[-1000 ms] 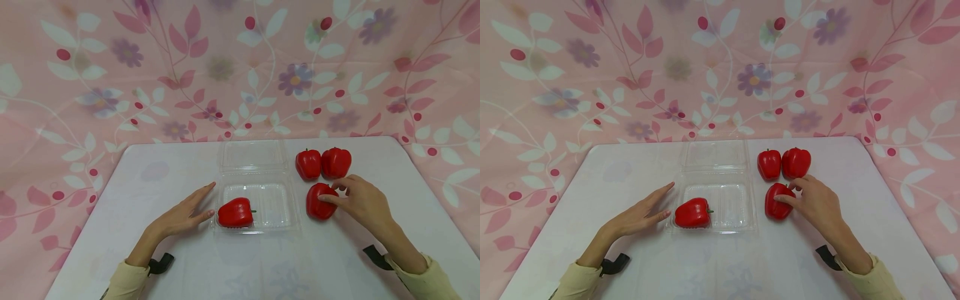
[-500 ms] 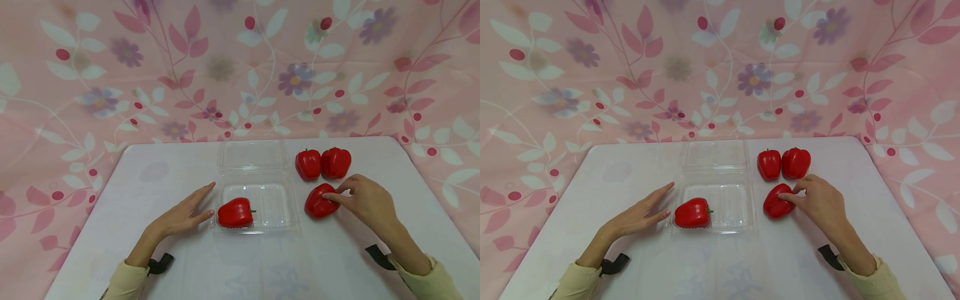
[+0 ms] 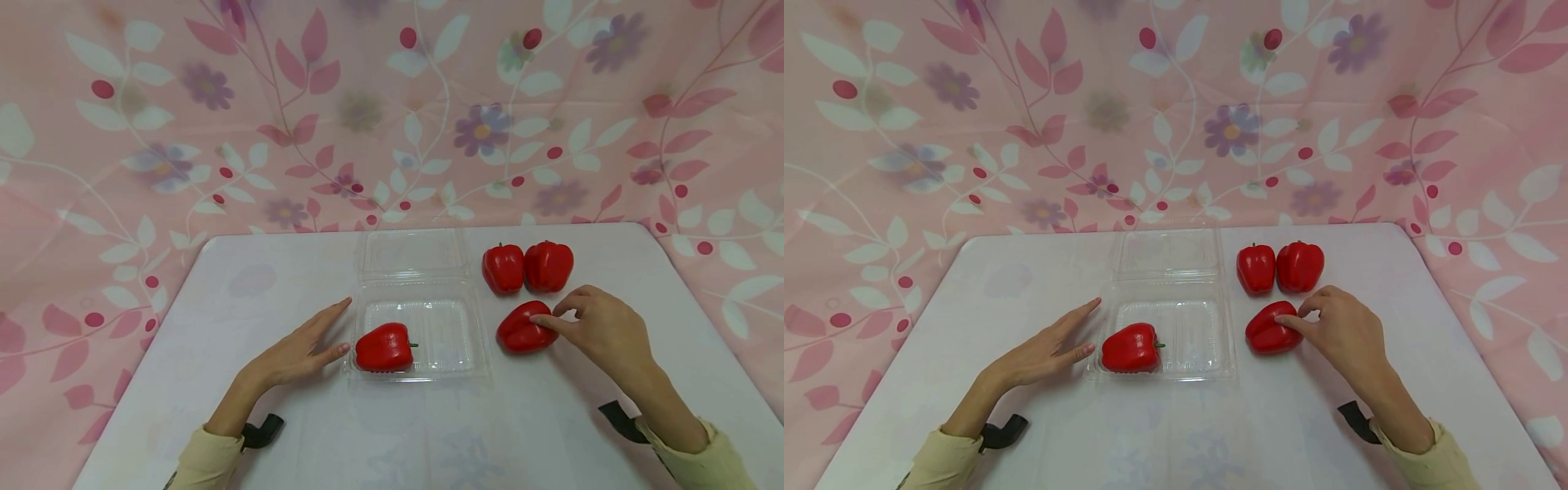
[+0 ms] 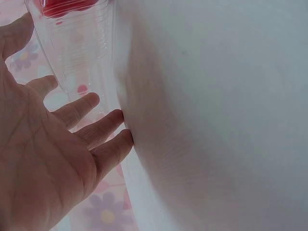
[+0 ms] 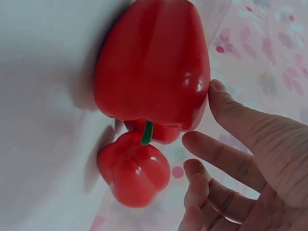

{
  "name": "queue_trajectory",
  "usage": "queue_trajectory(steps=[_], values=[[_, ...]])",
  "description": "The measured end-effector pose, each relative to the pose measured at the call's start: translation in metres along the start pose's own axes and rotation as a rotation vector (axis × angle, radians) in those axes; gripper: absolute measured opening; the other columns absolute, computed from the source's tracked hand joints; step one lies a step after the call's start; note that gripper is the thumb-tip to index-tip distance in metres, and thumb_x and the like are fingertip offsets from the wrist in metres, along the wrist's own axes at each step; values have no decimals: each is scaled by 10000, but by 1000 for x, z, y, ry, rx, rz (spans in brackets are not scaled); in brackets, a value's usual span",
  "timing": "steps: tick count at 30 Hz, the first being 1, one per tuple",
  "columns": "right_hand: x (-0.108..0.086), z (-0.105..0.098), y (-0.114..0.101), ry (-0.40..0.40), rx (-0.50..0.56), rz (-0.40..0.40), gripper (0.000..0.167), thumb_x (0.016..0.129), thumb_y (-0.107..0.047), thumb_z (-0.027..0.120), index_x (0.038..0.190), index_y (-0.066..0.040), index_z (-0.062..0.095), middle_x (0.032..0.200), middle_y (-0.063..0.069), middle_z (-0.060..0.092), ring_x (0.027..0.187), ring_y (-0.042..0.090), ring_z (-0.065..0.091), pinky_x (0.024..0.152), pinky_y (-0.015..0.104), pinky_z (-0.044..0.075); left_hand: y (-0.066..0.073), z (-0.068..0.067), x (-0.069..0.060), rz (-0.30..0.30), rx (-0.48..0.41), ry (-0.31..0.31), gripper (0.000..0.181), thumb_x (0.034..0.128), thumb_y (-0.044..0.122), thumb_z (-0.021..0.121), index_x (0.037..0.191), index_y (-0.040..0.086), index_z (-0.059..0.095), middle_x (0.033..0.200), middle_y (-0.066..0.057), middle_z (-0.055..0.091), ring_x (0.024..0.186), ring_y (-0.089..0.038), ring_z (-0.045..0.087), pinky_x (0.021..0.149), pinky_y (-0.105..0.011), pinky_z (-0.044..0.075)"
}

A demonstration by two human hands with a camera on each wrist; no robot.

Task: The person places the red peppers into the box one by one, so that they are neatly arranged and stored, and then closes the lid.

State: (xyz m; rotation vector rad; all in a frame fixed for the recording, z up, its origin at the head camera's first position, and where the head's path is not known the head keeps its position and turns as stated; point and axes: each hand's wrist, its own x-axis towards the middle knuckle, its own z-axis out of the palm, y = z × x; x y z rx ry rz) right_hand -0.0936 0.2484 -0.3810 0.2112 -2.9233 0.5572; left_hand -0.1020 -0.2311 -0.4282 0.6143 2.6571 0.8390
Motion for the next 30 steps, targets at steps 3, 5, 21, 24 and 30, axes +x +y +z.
queue_trajectory(steps=[3, 5, 21, 24, 30], values=[[0, 0, 0, -18, 5, 12, 438, 706, -457, 870, 933, -93, 782, 872, 99, 653, 702, 238, 564, 466, 268, 440, 0, 0, 0, -1, 3, 0, 805, 920, 615, 540, 1575, 409, 118, 1610, 21, 217, 1458, -254, 238, 1073, -625, 314], [0, -1, 0, -37, 18, 22, 523, 706, -490, 861, 1009, -75, 762, 859, 94, 647, 706, 238, 560, 468, 273, 437, 0, 0, -1, -2, 3, 0, 809, 919, 614, 543, 1576, 406, 120, 1610, 17, 219, 1457, -258, 240, 1070, -627, 317], [1, 2, 3, -223, 105, 8, 886, 660, -566, 859, 1347, -80, 582, 951, 72, 630, 778, 231, 547, 529, 284, 466, 0, 1, -1, 2, 3, -2, 805, 924, 609, 541, 1575, 411, 110, 1610, 19, 218, 1457, -253, 239, 1080, -619, 309], [1, 3, 4, -248, 112, 19, 920, 649, -557, 868, 1374, -81, 563, 971, 82, 626, 788, 232, 548, 536, 285, 469, 0, 0, -1, 6, 2, -2, 802, 928, 606, 538, 1577, 402, 113, 1609, 20, 218, 1458, -251, 237, 1082, -619, 305], [1, 5, 5, -265, 120, 4, 919, 631, -530, 890, 1365, -81, 567, 964, 74, 620, 785, 222, 545, 537, 291, 464, 1, 0, 0, 6, 2, -1, 801, 927, 604, 538, 1577, 402, 116, 1609, 17, 221, 1458, -255, 237, 1077, -626, 306]])
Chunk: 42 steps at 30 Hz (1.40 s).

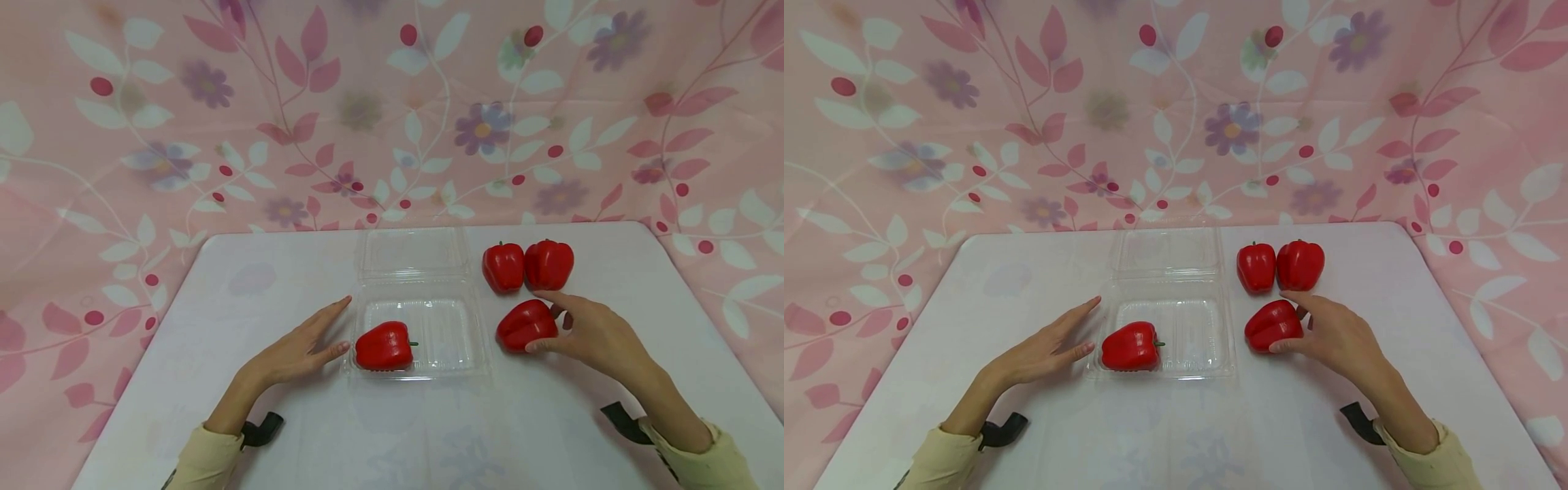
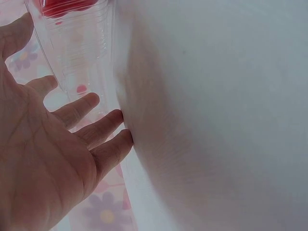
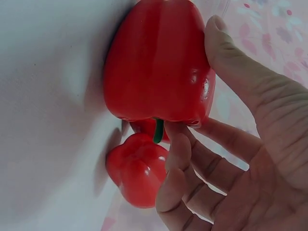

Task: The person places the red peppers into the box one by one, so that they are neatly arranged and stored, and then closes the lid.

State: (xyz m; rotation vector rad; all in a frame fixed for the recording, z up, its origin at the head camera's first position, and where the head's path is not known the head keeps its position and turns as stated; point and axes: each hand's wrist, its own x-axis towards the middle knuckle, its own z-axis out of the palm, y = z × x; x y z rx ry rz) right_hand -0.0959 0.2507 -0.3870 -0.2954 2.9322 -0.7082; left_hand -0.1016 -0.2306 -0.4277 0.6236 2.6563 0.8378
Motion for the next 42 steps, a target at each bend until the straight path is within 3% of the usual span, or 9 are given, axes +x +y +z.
queue_trajectory(steps=[15, 27, 42], values=[[0, 2, 2, 16, -14, -51, 871, 625, -472, 914, 1336, -101, 574, 918, 36, 624, 779, 209, 544, 538, 291, 459, 0, -1, 2, 5, -6, 0, 814, 928, 595, 544, 1589, 340, 142, 1609, 14, 220, 1459, -262, 236, 1077, -634, 300], [-3, -1, 1, 41, -24, -50, 881, 629, -527, 895, 1319, -85, 571, 896, 36, 627, 744, 199, 547, 538, 290, 463, -1, 1, 1, 1, -13, -1, 813, 925, 596, 548, 1586, 359, 137, 1610, 21, 218, 1460, -261, 234, 1072, -637, 305], [-6, -12, -7, 104, -35, -64, 845, 625, -458, 920, 1299, -78, 582, 877, 48, 627, 715, 203, 549, 527, 285, 473, -3, 1, 1, -5, -4, 1, 805, 922, 606, 544, 1576, 408, 118, 1611, 18, 215, 1459, -263, 235, 1063, -643, 313]])
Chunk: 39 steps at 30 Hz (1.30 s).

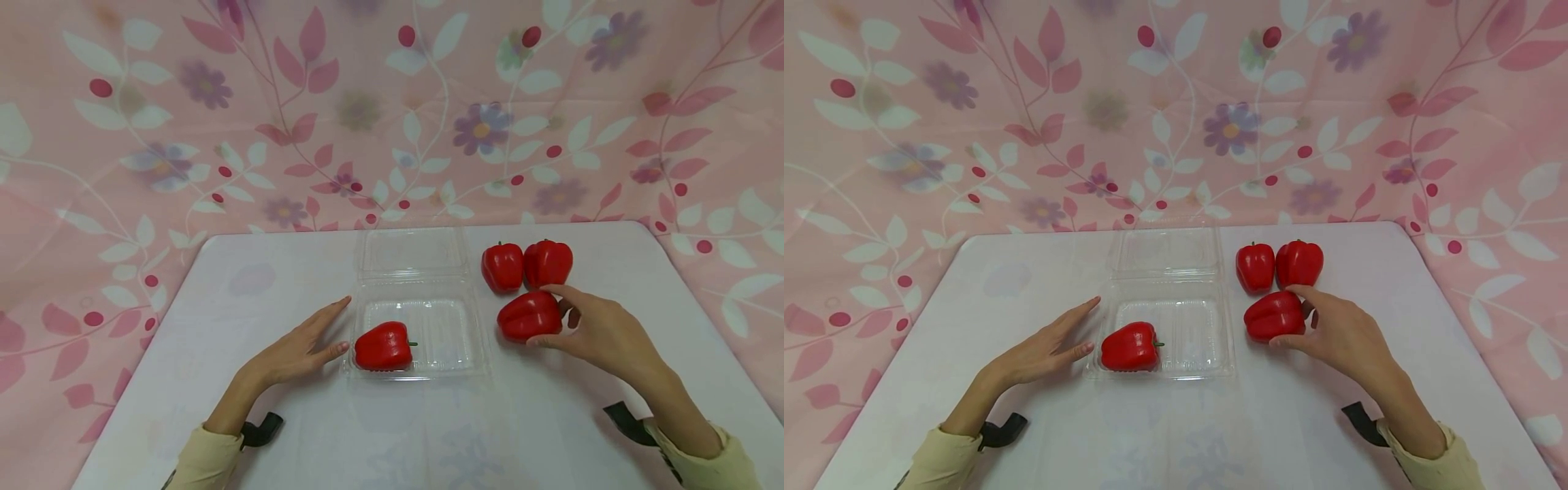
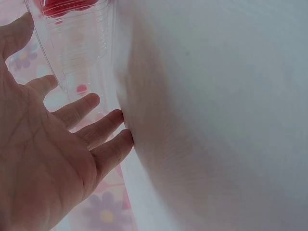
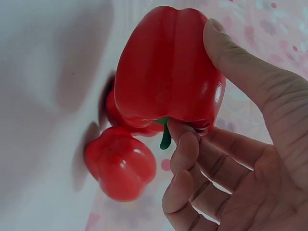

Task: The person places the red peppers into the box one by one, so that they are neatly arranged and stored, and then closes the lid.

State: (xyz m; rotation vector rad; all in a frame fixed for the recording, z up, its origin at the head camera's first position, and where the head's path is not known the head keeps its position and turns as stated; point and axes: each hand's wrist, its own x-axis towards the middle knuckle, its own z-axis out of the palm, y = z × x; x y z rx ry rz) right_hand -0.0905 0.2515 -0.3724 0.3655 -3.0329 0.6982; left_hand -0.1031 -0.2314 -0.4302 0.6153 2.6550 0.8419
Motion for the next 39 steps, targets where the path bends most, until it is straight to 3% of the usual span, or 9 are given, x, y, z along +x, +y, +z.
queue_trajectory(steps=[27, 39], values=[[6, -9, -22, 80, 33, -39, 868, 640, -541, 884, 1298, -59, 586, 837, 23, 605, 710, 186, 534, 523, 291, 457, 0, 0, 0, -1, -2, 0, 804, 919, 604, 552, 1570, 426, 116, 1611, 15, 217, 1458, -268, 236, 1065, -642, 310], [11, -5, -37, 98, 53, -55, 842, 640, -536, 885, 1290, -86, 596, 811, 8, 606, 709, 189, 544, 560, 301, 474, 1, 0, 0, 8, -6, 3, 811, 926, 599, 547, 1585, 366, 136, 1610, 25, 214, 1460, -257, 232, 1076, -635, 301]])
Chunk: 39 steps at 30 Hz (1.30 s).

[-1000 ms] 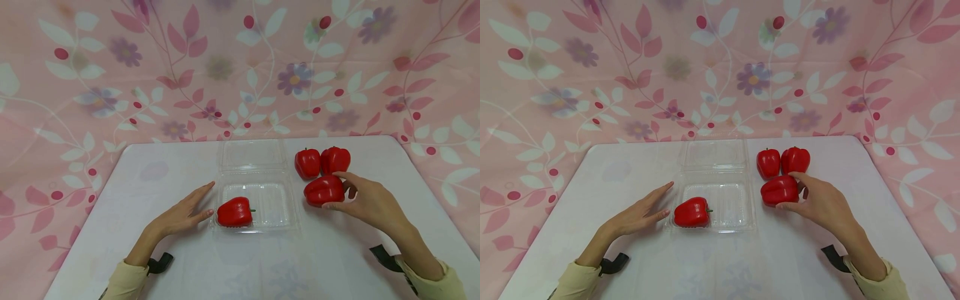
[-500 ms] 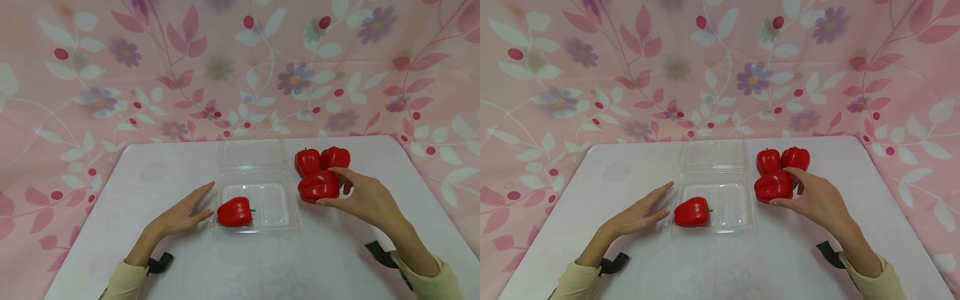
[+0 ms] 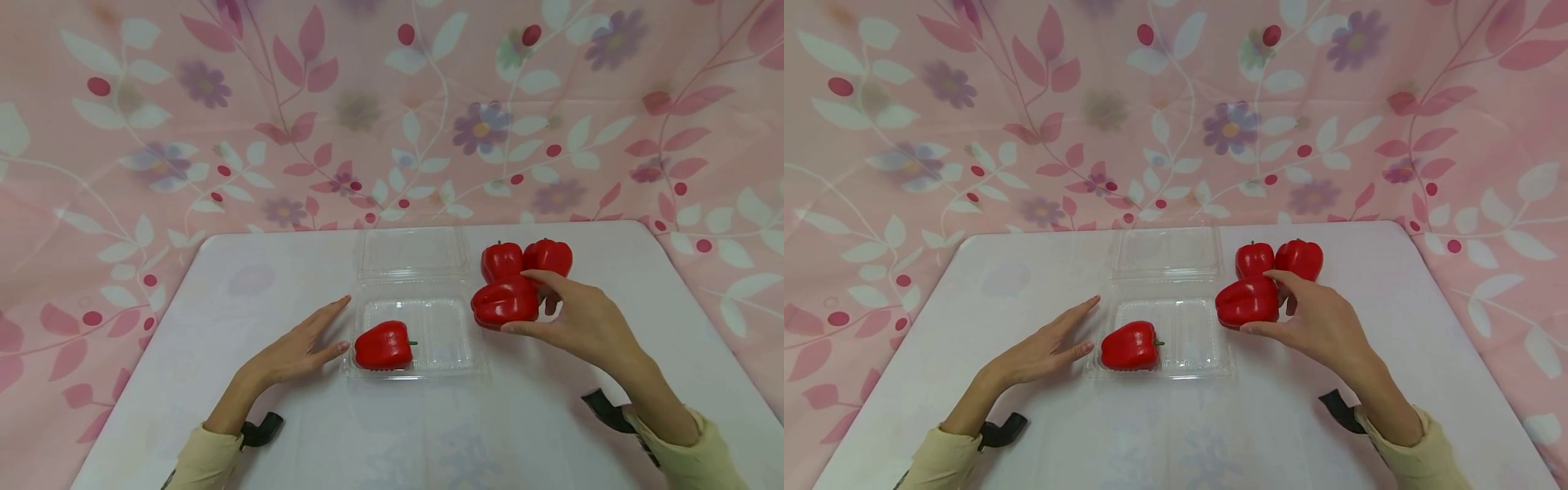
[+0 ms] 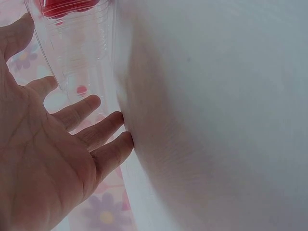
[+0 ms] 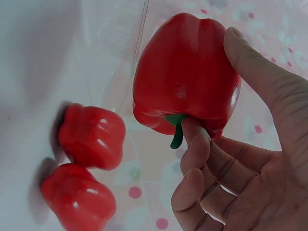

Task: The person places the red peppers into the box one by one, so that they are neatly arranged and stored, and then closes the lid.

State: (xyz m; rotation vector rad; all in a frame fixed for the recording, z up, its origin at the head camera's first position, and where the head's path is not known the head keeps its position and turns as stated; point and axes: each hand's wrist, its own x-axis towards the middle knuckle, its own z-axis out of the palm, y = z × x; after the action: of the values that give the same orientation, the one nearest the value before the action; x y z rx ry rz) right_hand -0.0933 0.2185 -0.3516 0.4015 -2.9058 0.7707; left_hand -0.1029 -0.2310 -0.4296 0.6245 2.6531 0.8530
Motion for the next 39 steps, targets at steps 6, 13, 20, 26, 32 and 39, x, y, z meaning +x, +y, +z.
queue_trajectory(steps=[6, 13, 20, 26, 32, 39], values=[[3, 5, -8, 7, 9, -4, 839, 645, -557, 874, 1281, -82, 603, 788, -6, 601, 695, 182, 547, 557, 298, 476, 0, 0, 1, 0, 0, 3, 812, 922, 601, 551, 1582, 379, 133, 1609, 20, 220, 1459, -259, 234, 1071, -636, 307], [7, 13, -16, 7, 22, -14, 839, 642, -579, 865, 1274, -87, 614, 785, -9, 611, 690, 170, 552, 565, 298, 476, 1, -1, 2, -5, -1, 0, 813, 917, 606, 554, 1577, 402, 123, 1608, 18, 223, 1459, -261, 235, 1069, -638, 309], [8, 23, -23, 3, 44, -29, 826, 641, -595, 859, 1269, -113, 624, 754, -32, 591, 669, 153, 534, 550, 294, 462, 1, -2, 3, 5, 6, 0, 814, 924, 604, 549, 1584, 372, 134, 1605, 30, 227, 1456, -240, 241, 1086, -613, 303], [7, 32, -29, 2, 48, -48, 801, 629, -557, 885, 1264, -143, 625, 759, -38, 590, 652, 136, 529, 525, 283, 461, 1, -2, 2, 4, 1, -2, 810, 924, 605, 549, 1581, 384, 131, 1604, 26, 229, 1454, -245, 246, 1086, -615, 302], [6, 38, -35, -16, 53, -48, 805, 637, -564, 876, 1272, -138, 624, 766, -53, 589, 631, 115, 520, 513, 269, 455, 1, -2, 2, 7, 2, -1, 821, 920, 608, 552, 1586, 357, 144, 1604, 25, 231, 1453, -247, 248, 1081, -620, 307], [4, 46, -44, -54, 60, -35, 813, 639, -532, 887, 1297, -140, 613, 810, -39, 612, 663, 115, 534, 525, 257, 470, 1, -1, 1, 6, -5, -6, 818, 923, 599, 556, 1586, 359, 142, 1605, 14, 230, 1455, -255, 245, 1084, -619, 302]])
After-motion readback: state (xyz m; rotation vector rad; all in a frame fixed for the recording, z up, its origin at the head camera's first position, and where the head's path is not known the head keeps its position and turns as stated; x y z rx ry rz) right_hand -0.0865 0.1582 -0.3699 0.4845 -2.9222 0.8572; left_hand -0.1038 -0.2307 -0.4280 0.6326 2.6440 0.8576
